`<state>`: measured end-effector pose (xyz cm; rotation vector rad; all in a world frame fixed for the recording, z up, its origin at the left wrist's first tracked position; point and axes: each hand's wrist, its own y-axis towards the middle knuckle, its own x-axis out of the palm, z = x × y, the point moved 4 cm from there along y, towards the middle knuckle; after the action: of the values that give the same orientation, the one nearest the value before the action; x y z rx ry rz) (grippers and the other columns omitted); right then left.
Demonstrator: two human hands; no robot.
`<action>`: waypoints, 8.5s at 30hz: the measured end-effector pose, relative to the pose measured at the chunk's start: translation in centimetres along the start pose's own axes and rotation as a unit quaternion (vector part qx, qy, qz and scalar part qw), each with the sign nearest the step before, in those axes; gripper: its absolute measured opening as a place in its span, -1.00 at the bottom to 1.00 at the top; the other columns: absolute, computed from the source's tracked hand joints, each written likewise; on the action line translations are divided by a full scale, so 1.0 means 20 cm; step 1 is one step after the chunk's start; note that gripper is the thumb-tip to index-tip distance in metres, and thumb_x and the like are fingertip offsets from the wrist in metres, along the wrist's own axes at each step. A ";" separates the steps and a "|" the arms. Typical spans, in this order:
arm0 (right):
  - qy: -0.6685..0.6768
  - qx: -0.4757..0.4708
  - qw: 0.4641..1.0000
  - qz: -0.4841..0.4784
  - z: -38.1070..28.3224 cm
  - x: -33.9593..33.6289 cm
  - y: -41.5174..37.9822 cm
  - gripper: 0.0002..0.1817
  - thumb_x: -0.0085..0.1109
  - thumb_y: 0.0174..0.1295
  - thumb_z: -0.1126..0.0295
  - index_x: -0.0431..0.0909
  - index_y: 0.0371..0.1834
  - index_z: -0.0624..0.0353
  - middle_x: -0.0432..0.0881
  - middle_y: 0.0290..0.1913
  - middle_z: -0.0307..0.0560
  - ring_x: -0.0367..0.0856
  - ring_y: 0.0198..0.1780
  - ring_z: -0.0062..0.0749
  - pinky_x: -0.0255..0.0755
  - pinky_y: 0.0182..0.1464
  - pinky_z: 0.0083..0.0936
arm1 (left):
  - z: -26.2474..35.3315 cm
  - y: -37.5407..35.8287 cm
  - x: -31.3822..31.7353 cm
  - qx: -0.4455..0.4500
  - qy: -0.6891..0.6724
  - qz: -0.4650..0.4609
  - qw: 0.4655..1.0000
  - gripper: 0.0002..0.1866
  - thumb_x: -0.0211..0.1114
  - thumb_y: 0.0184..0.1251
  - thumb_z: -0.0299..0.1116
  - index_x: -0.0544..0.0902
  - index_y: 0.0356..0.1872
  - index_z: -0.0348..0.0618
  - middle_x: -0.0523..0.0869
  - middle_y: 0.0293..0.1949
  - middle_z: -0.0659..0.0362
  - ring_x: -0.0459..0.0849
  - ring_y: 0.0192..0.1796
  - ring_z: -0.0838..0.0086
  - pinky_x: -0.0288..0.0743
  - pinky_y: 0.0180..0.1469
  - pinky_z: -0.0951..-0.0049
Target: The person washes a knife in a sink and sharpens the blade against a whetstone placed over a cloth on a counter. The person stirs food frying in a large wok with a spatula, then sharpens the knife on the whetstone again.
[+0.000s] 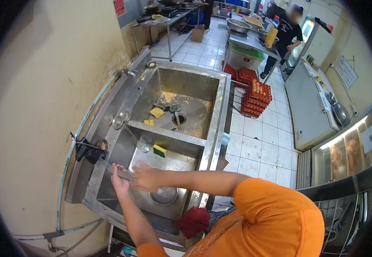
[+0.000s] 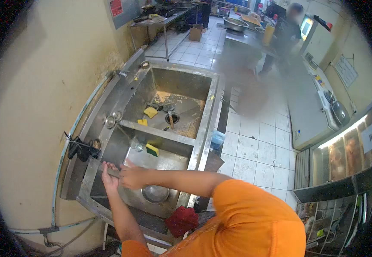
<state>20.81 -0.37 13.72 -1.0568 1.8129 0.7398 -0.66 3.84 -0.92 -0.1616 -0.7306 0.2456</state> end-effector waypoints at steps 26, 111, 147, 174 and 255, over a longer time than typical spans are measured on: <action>0.121 0.694 0.708 0.058 1.65 -0.26 -5.64 -0.53 0.12 0.52 0.05 0.60 0.24 0.19 0.77 0.04 0.28 0.75 0.10 0.08 0.57 0.19 -0.14 | -0.29 -0.91 1.17 0.097 0.895 0.240 0.363 -0.44 0.29 0.56 -0.06 0.63 0.27 -0.40 0.78 0.07 -0.24 0.73 0.15 -0.13 0.59 0.17 -0.02; 0.676 0.304 0.658 -0.134 3.13 -1.33 -2.93 -0.54 0.05 0.58 -0.14 0.47 -0.43 -0.10 0.30 -0.67 -0.41 0.13 -0.72 -0.64 -0.04 -0.67 -0.57 | -4.62 -3.09 3.44 -0.031 -0.236 0.735 0.636 -0.60 0.05 0.69 -0.18 0.59 -0.28 -0.32 0.61 -0.56 0.17 0.52 -0.67 0.51 0.43 -0.66 0.49; 0.447 -0.086 0.868 -0.199 0.82 0.34 0.75 -0.36 -0.03 0.59 -0.23 0.65 0.16 0.17 0.37 -0.56 -0.37 0.27 -0.65 -0.61 0.12 -0.61 -0.55 | -3.37 -3.90 3.68 -0.284 0.054 0.917 0.275 -0.56 0.13 0.61 -0.14 0.44 0.17 -0.38 0.62 -0.07 -0.28 0.63 -0.11 -0.09 0.50 -0.11 0.00; 0.104 -0.263 0.959 -0.014 0.75 0.01 0.81 -0.59 0.20 0.51 0.02 0.71 -0.05 0.21 0.75 -0.19 0.20 0.70 -0.10 0.18 0.55 -0.03 -0.11 | -3.25 -3.68 2.93 -0.148 -0.024 0.844 0.514 -0.60 0.10 0.52 -0.04 0.36 0.13 -0.09 0.49 -0.35 0.07 0.46 -0.45 0.36 0.34 -0.45 0.27; 0.202 0.364 0.817 0.400 4.74 -2.16 -3.89 -0.77 0.31 0.47 0.34 0.65 0.07 0.19 0.76 -0.22 0.12 0.77 -0.18 -0.18 0.56 -0.11 -0.38 | -3.08 0.89 4.08 -0.286 0.144 0.089 0.943 -0.76 0.37 0.54 -0.28 0.68 0.07 -0.18 0.78 -0.19 0.25 0.74 -0.17 0.57 0.45 -0.31 0.59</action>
<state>137.57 56.46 7.15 0.1220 2.6287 0.1866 96.61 39.87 1.84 -0.8048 -0.4787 0.1697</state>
